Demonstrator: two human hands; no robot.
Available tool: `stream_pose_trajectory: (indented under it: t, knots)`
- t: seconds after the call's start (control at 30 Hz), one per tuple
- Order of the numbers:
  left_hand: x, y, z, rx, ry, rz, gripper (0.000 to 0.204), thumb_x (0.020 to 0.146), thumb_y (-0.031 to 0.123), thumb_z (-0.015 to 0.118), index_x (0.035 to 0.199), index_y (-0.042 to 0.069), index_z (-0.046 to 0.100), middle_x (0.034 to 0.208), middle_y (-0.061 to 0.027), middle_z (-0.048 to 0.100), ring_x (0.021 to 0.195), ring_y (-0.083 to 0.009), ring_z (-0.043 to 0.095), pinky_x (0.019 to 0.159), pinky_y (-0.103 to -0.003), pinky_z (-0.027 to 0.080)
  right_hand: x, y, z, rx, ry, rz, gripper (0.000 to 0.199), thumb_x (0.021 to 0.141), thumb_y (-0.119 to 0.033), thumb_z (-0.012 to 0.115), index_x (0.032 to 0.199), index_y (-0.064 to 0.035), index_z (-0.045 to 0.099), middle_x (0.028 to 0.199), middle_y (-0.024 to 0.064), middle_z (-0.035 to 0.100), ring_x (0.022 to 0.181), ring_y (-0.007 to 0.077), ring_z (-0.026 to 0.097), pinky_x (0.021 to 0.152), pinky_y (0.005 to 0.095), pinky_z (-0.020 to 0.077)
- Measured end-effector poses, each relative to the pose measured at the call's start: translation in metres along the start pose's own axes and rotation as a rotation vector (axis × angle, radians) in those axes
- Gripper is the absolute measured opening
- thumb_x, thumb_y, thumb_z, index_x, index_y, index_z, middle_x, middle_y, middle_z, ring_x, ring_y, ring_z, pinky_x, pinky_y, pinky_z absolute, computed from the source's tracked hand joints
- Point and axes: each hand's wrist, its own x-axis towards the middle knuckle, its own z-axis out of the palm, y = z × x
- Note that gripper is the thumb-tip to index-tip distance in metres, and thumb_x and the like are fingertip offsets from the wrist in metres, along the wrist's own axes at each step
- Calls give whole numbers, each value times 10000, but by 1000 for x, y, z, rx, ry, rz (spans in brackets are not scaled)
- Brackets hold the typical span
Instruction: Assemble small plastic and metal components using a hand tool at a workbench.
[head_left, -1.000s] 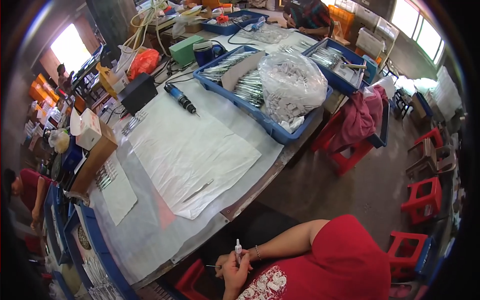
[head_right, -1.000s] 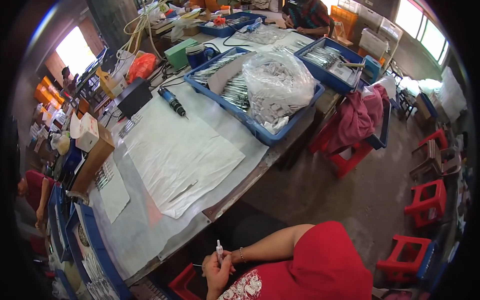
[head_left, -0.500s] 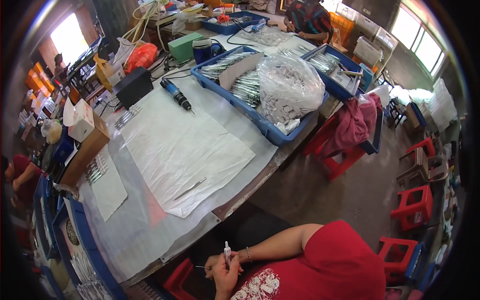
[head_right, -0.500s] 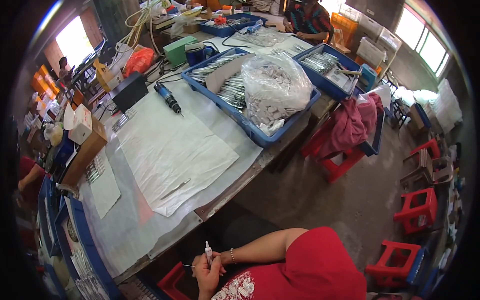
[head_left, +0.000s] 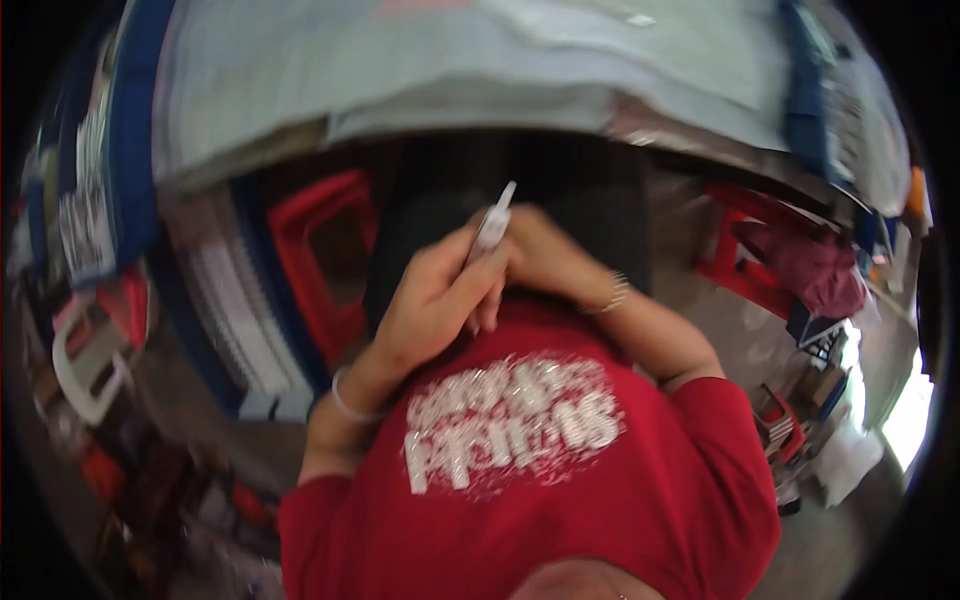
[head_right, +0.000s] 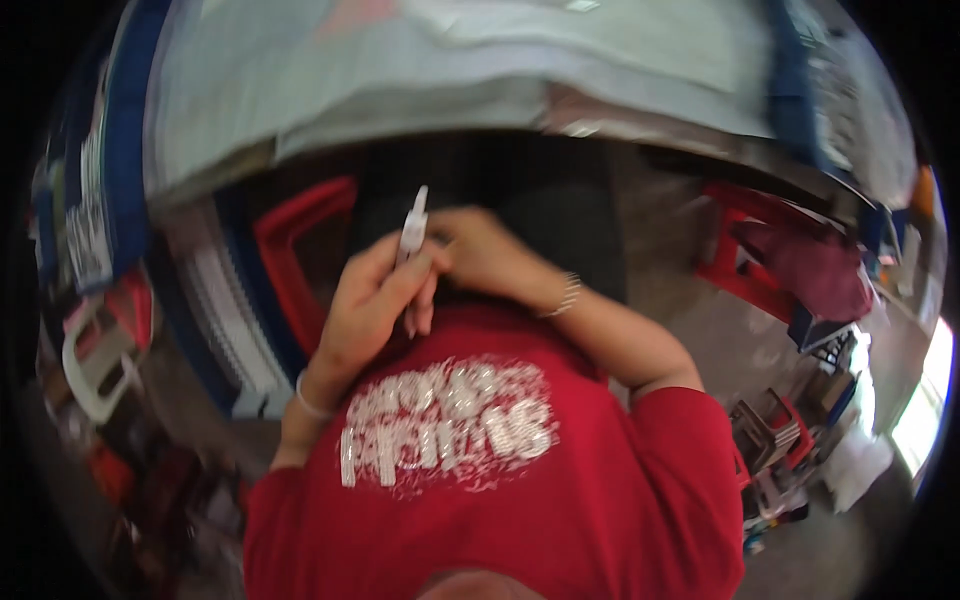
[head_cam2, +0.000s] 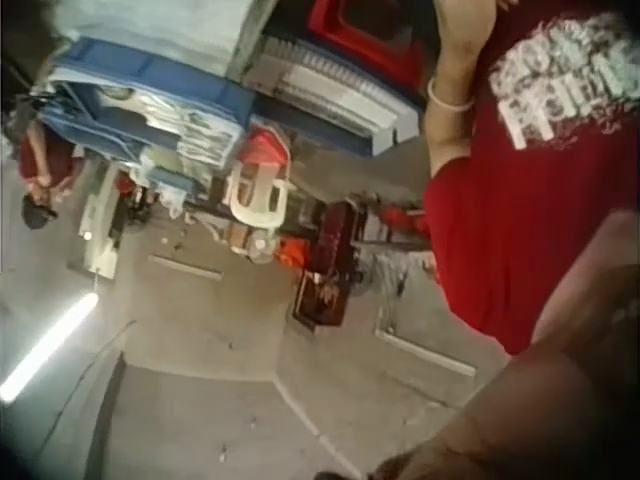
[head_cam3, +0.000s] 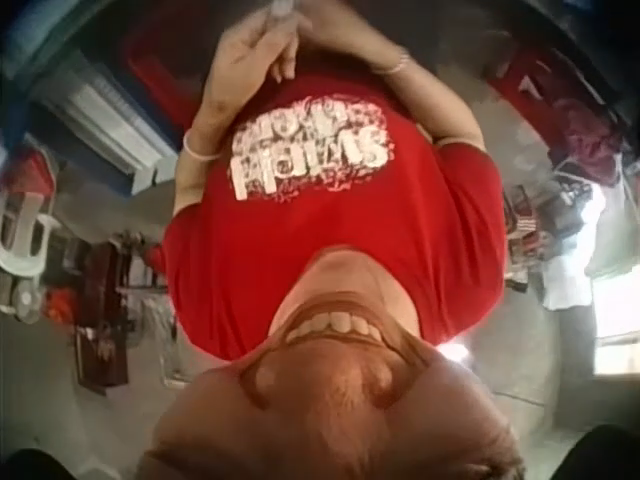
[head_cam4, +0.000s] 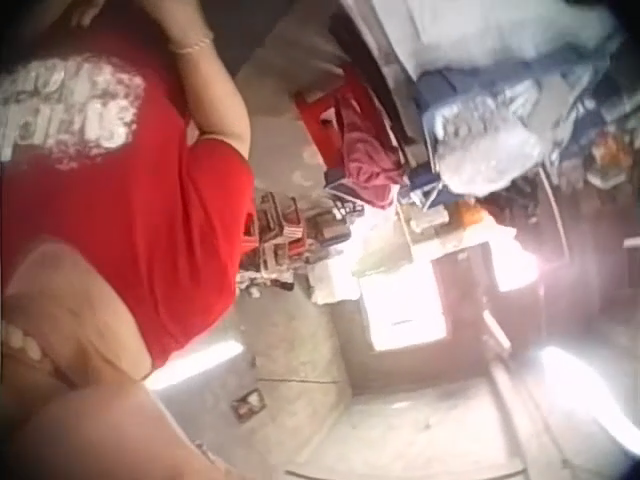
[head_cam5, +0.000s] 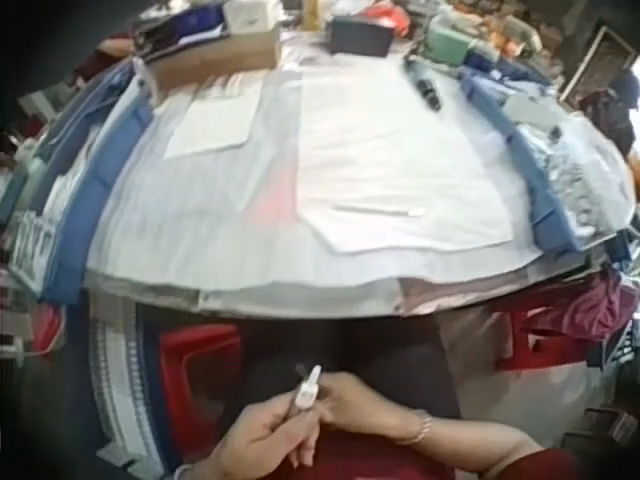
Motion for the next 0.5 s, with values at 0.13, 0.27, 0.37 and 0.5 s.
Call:
stream_pose_trajectory:
  t: [0.13,0.27,0.37,0.5]
  knots:
    - [-2,-12,-22,-93,64,-16,256,993,215,438,1069,3,559,681,5,528,518,-53,523,461,-166,399,-17,-14,-25,331,113,443,163,895,-135,578,986,-1,593,724,58,609,456,56,453,411,183,344]
    - [-4,-22,-31,-195,83,-71,278,991,223,448,1130,4,547,688,0,530,528,-63,538,454,-169,412,-26,-7,-26,774,133,449,176,908,-95,562,1029,32,563,797,103,624,511,84,518,470,210,426]
    - [-5,-26,-34,-207,68,-86,269,990,216,450,1128,7,549,694,-3,536,531,-70,542,459,-173,419,-25,-2,-16,671,158,424,206,923,-120,551,1072,22,547,862,103,623,616,106,572,575,231,490]
    - [-8,-34,-38,-173,76,-106,259,989,205,449,1119,6,551,703,-7,542,553,-78,554,483,-176,436,-19,-3,-8,600,118,414,202,927,-128,550,1067,17,552,843,89,619,604,94,556,562,221,475]
